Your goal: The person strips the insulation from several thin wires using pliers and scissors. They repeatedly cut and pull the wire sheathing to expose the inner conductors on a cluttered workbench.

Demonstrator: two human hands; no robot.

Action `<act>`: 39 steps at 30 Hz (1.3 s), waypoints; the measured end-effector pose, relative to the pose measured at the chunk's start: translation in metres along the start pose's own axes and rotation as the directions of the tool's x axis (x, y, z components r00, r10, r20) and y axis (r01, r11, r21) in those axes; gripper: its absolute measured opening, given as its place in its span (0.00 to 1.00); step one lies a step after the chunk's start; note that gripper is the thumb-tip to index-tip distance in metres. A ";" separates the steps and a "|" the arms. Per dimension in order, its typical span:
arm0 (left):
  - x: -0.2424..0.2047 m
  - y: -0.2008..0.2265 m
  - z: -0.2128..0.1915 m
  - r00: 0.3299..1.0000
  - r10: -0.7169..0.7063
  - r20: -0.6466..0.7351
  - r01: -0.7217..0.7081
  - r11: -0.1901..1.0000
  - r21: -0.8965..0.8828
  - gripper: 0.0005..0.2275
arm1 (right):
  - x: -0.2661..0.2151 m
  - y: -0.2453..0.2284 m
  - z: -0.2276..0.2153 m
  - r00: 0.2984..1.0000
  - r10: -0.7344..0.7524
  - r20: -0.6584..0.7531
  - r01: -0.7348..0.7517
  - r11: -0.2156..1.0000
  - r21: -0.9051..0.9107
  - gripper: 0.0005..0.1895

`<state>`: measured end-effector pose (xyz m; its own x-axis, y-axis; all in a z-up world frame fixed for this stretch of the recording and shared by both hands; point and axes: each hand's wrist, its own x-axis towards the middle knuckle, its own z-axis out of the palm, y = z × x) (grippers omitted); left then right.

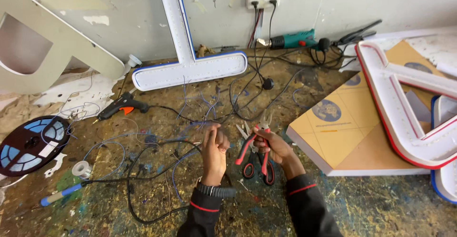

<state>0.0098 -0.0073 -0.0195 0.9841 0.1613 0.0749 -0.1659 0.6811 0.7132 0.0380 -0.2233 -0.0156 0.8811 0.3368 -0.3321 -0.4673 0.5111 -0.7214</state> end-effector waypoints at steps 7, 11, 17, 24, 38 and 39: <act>0.010 -0.033 -0.040 0.930 -0.326 0.171 0.291 0.935 0.202 0.13 | 0.003 0.032 -0.006 0.995 0.085 -0.048 -0.091 0.987 -0.135 0.20; 0.012 -0.034 -0.057 0.830 -0.510 0.225 0.426 0.841 0.333 0.13 | 0.009 0.033 -0.001 0.994 0.084 -0.069 -0.084 0.996 -0.002 0.27; 0.000 0.011 -0.044 0.733 -0.630 0.257 0.367 0.684 0.631 0.12 | 0.015 0.033 -0.018 0.987 -0.001 -0.163 0.015 0.996 0.084 0.21; -0.007 0.035 -0.018 0.901 0.358 0.246 -0.373 0.346 0.861 0.08 | -0.006 0.016 0.013 0.960 -0.041 -0.279 0.090 0.982 0.167 0.13; -0.008 0.010 -0.012 0.996 -0.013 -0.093 0.056 0.881 0.470 0.17 | 0.006 0.060 0.023 0.993 -0.017 -0.120 0.014 1.000 -0.027 0.17; -0.006 0.018 -0.011 0.990 0.066 -0.123 0.001 0.879 0.476 0.16 | -0.001 0.056 0.031 0.997 0.009 -0.071 -0.015 0.996 -0.092 0.21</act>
<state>0.0000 0.0117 -0.0155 0.9556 0.2924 0.0354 -0.1147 0.2588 0.9591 0.0091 -0.1708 -0.0367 0.8799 0.2840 -0.3809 -0.4721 0.4309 -0.7691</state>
